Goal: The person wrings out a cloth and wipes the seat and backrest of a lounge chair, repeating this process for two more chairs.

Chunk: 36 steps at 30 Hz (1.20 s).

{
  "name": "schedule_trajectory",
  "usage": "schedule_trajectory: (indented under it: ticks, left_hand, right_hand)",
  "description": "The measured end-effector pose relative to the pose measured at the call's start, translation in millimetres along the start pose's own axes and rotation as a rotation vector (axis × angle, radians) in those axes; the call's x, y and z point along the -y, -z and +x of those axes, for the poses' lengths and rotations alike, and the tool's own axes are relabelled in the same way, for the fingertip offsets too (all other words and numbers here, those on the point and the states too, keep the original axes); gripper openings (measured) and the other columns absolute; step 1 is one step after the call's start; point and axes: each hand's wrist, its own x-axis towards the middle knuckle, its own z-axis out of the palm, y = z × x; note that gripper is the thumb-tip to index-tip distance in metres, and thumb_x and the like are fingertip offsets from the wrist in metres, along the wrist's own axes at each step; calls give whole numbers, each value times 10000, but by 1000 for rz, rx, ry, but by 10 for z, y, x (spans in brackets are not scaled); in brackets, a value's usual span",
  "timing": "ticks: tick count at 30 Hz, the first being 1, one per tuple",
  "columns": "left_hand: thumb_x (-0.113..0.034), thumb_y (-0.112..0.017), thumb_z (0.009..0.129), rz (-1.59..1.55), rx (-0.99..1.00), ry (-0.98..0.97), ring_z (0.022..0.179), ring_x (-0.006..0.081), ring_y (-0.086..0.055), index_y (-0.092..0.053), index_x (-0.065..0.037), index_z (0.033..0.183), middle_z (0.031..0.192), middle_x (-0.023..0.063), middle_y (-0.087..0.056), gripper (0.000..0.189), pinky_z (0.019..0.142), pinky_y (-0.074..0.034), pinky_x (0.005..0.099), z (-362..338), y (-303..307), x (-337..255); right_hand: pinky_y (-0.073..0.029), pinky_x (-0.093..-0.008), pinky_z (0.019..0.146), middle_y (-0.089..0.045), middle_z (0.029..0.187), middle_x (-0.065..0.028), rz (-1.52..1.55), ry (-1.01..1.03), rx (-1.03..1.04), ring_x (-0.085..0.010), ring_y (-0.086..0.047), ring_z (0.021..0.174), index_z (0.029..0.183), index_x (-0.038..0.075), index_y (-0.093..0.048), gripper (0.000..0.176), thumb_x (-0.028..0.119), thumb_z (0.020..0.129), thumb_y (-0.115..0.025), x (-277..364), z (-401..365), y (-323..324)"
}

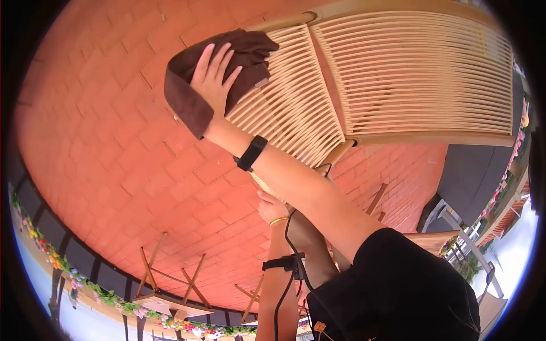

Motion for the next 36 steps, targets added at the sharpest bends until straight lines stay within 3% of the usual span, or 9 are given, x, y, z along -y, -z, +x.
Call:
schedule_trajectory:
  ticks: [4, 11, 14, 16, 18, 22, 24, 33, 36]
  left_hand:
    - [-381, -225, 935, 45, -49, -8, 631, 487, -527, -567, 97, 610, 642, 322, -542, 672, 602, -396, 551, -45, 51, -91]
    - [-400, -239, 931, 46, 9, 55, 713, 484, -537, -597, 110, 733, 727, 312, -574, 654, 677, -408, 536, -41, 84, -140]
    - [-392, -241, 932, 54, 31, 41, 703, 477, -542, -595, 112, 723, 716, 312, -572, 650, 662, -415, 530, -34, 90, -121]
    - [-387, -239, 933, 60, 30, 34, 695, 471, -546, -591, 110, 713, 715, 312, -572, 648, 643, -417, 529, -44, 84, -135]
    - [-382, -240, 933, 46, -9, 13, 689, 470, -548, -591, 110, 709, 712, 312, -572, 644, 631, -416, 533, -28, 65, -121]
    - [-400, -215, 931, 128, -35, 6, 704, 468, -563, -602, 92, 697, 711, 293, -589, 668, 657, -443, 525, 9, 24, -62]
    - [-422, -205, 928, 173, 32, 43, 784, 448, -575, -606, 74, 824, 802, 290, -601, 646, 693, -456, 501, 21, 100, -92]
    - [-320, -401, 909, -89, -38, -395, 926, 434, -484, -521, 69, 942, 1017, 281, -513, 408, 796, -390, 475, -60, 1240, -188]
    - [-311, -398, 913, -24, -24, -389, 939, 421, -484, -516, 72, 963, 1053, 283, -488, 404, 803, -397, 454, -74, 1660, -309]
  right_hand:
    - [-108, -637, 999, -220, 1419, -155, 140, 595, 135, -387, -177, 1304, 1318, 147, -385, 624, 471, 802, -518, -362, 99, 241]
    - [-159, -432, 1067, -164, 1436, -169, -69, 77, -170, -339, -121, 1329, 1378, 51, -215, 617, 322, 880, -460, -2564, 1300, -453]
    - [-153, -434, 1070, -32, 1461, -173, 124, -346, 35, -312, -58, 1351, 1411, 91, -100, 662, 385, 897, -397, -1889, 1080, -162]
    - [-193, -431, 1060, -46, 1459, -183, -1196, -267, -299, -333, -102, 1343, 1403, 66, -128, 620, 345, 904, -368, -1670, 710, -921]
    - [-239, -428, 1042, -76, 1455, -190, -588, -80, -98, -350, -147, 1332, 1396, 51, -151, 591, 283, 891, -352, -985, 157, -600]
    - [-270, -442, 1032, -125, 1424, -231, -908, 448, 428, -369, -177, 1314, 1380, -5, -127, 637, 102, 822, -413, -880, -623, 510]
    - [-283, -405, 1036, -136, 1416, -236, -181, 238, 704, -371, -228, 1291, 1371, -35, -106, 673, 44, 792, -440, -1105, -966, 954]
    - [-507, -396, 685, -539, 1053, -195, -127, -31, 1339, -283, -583, 873, 912, -87, -540, 258, 151, 826, -492, -1173, -547, 1220]
    - [-518, -413, 651, -485, 1059, -284, 264, -449, 922, -385, -568, 862, 1107, -115, -376, 425, 155, 818, -533, -872, -494, 933]
